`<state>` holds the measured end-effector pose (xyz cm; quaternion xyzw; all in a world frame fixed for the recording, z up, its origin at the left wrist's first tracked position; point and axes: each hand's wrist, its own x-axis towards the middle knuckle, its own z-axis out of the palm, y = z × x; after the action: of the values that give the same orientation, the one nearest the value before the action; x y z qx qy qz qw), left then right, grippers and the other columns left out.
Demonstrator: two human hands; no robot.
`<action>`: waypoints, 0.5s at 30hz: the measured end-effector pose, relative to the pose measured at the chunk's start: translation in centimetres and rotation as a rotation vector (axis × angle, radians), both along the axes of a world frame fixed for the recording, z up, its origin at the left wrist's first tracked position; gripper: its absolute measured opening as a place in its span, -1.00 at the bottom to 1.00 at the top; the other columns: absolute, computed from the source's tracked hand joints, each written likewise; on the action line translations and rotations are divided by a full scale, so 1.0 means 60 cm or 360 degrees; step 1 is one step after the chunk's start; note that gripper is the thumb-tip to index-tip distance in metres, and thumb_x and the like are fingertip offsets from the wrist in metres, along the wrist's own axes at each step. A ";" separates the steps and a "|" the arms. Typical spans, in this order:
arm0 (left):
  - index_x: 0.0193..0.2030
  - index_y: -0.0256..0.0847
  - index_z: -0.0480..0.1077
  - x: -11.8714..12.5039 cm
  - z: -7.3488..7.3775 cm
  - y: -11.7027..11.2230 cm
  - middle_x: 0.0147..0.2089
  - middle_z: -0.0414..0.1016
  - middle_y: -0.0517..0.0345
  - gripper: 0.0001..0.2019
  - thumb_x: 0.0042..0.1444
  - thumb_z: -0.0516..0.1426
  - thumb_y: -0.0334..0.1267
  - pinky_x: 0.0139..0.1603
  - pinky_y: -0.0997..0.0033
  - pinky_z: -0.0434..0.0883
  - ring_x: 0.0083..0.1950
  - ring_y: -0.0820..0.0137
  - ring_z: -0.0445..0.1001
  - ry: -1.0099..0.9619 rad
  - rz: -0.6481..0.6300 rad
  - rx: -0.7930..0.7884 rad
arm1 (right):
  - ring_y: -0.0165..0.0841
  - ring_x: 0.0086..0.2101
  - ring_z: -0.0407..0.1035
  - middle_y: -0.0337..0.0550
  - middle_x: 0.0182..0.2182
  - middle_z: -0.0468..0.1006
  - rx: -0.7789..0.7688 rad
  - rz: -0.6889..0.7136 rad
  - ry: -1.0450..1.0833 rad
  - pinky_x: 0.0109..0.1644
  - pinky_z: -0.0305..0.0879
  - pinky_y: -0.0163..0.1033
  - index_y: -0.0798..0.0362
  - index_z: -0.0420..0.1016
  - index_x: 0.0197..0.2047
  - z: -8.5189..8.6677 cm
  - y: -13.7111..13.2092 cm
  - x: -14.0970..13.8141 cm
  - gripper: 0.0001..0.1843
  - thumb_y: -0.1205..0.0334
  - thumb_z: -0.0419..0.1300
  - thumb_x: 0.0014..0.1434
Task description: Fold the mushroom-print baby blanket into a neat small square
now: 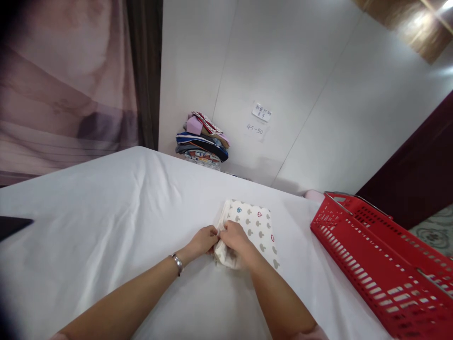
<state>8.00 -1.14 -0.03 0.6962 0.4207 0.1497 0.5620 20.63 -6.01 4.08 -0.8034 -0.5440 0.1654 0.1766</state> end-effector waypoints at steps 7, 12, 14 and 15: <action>-0.42 -0.23 0.27 -0.001 0.009 -0.001 -0.64 0.32 0.21 -0.88 0.04 -0.01 -0.27 -0.61 0.47 0.28 -0.61 0.42 0.35 -0.0061 0.0000 -0.0129 | -0.46 -0.61 0.20 -0.33 -0.63 0.30 -0.0060 0.0024 0.0280 -0.57 0.04 -0.36 0.03 0.26 -0.45 -0.006 -0.006 -0.002 -0.73 -0.01 0.08 0.08; -0.43 -0.22 0.26 -0.006 0.016 -0.002 -0.59 0.35 0.17 -0.66 0.12 -0.10 0.01 -0.60 0.47 0.30 -0.58 0.41 0.37 -0.0138 -0.0020 -0.0227 | -0.50 -0.68 0.21 -0.34 -0.63 0.30 -0.0043 0.0076 0.0810 -0.64 0.10 -0.40 0.04 0.26 -0.43 -0.013 -0.019 0.013 -0.76 0.08 -0.01 0.16; -0.41 -0.22 0.26 -0.006 0.016 -0.002 -0.62 0.32 0.21 -0.66 0.03 0.01 0.06 -0.62 0.48 0.25 -0.60 0.41 0.35 -0.0084 -0.0046 -0.0175 | -0.50 -0.68 0.22 -0.33 -0.61 0.33 -0.0028 0.0090 0.0899 -0.65 0.11 -0.41 0.05 0.31 -0.39 -0.016 -0.017 0.023 -0.82 0.17 -0.03 0.15; -0.40 -0.22 0.26 -0.006 0.015 -0.002 -0.64 0.31 0.23 -0.67 -0.02 0.07 0.05 -0.62 0.49 0.23 -0.60 0.42 0.34 -0.0030 -0.0059 -0.0118 | -0.49 -0.66 0.25 -0.31 -0.59 0.36 0.0009 0.0083 0.0890 -0.64 0.12 -0.40 0.05 0.34 -0.35 -0.016 -0.013 0.028 -0.83 0.20 -0.04 0.14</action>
<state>7.66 -1.24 0.86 0.6811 0.4077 0.1301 0.5941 22.33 -6.81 3.11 -0.7119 -0.4950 0.3836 0.3177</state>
